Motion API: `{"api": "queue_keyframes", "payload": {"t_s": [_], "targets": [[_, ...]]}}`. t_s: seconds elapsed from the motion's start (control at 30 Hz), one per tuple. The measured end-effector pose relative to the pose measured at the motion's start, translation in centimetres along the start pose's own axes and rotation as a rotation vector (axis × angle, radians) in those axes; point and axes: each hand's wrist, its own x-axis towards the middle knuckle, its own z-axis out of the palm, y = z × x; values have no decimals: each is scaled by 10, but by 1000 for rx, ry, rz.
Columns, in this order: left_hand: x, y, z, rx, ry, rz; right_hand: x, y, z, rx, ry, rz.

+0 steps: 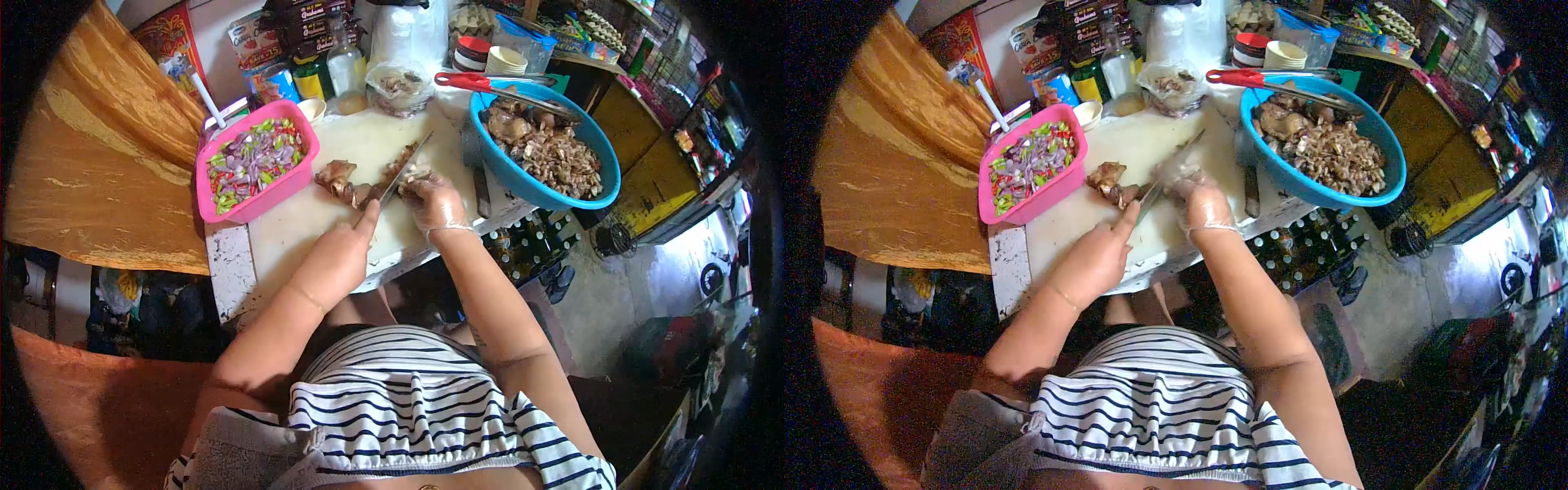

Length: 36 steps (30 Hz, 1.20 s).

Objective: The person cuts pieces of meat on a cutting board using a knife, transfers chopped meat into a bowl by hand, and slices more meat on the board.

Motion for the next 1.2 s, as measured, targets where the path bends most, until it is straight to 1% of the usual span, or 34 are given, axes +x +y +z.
{"api": "queue_keyframes", "payload": {"t_s": [0.07, 0.17, 0.27, 0.37, 0.47, 0.5, 0.6, 0.63, 0.73, 0.77, 0.87, 0.97, 1.07, 1.17, 1.2], "targets": [[-18, 8, -11, 35, -81, -66, -1, 1, 2, 18, -12, -8], [-34, 5, -16, 44, -78, -56, 3, -22, -18, -53, -38, -17], [-24, -1, -6, 15, -17, -11, 4, 1, 3, -168, -51, -72], [10, -7, 10, -47, 17, -23, 5, 7, 11, -145, -111, 3], [15, -4, 2, -50, -13, -30, -2, 6, -1, -43, -42, -80], [8, -5, -1, -43, 78, 16, -1, 13, 0, -41, -70, -85], [-6, -17, -6, -77, 194, 66, -6, 15, -4, 109, -4, -117], [-11, -8, -16, -81, 256, 63, -6, -1, -13, -28, -42, -113], [-5, 1, -25, -139, 358, -7, -5, -19, -28, 132, -47, -10], [0, 0, -25, -152, 368, -15, -3, -14, -21, 66, -30, 2], [19, -3, -19, -157, 283, -79, -2, -14, -21, 4, -46, 65], [27, -20, 16, -67, 293, 50, -1, -6, -18, 52, -85, 44], [27, -16, 21, -81, 170, -31, -2, -19, -26, 8, -95, 74], [25, -16, 15, -70, 158, 6, -5, -11, -19, 35, 5, -19], [25, -20, 17, -90, 185, 21, -3, -9, -20, 57, 30, -44]]}}
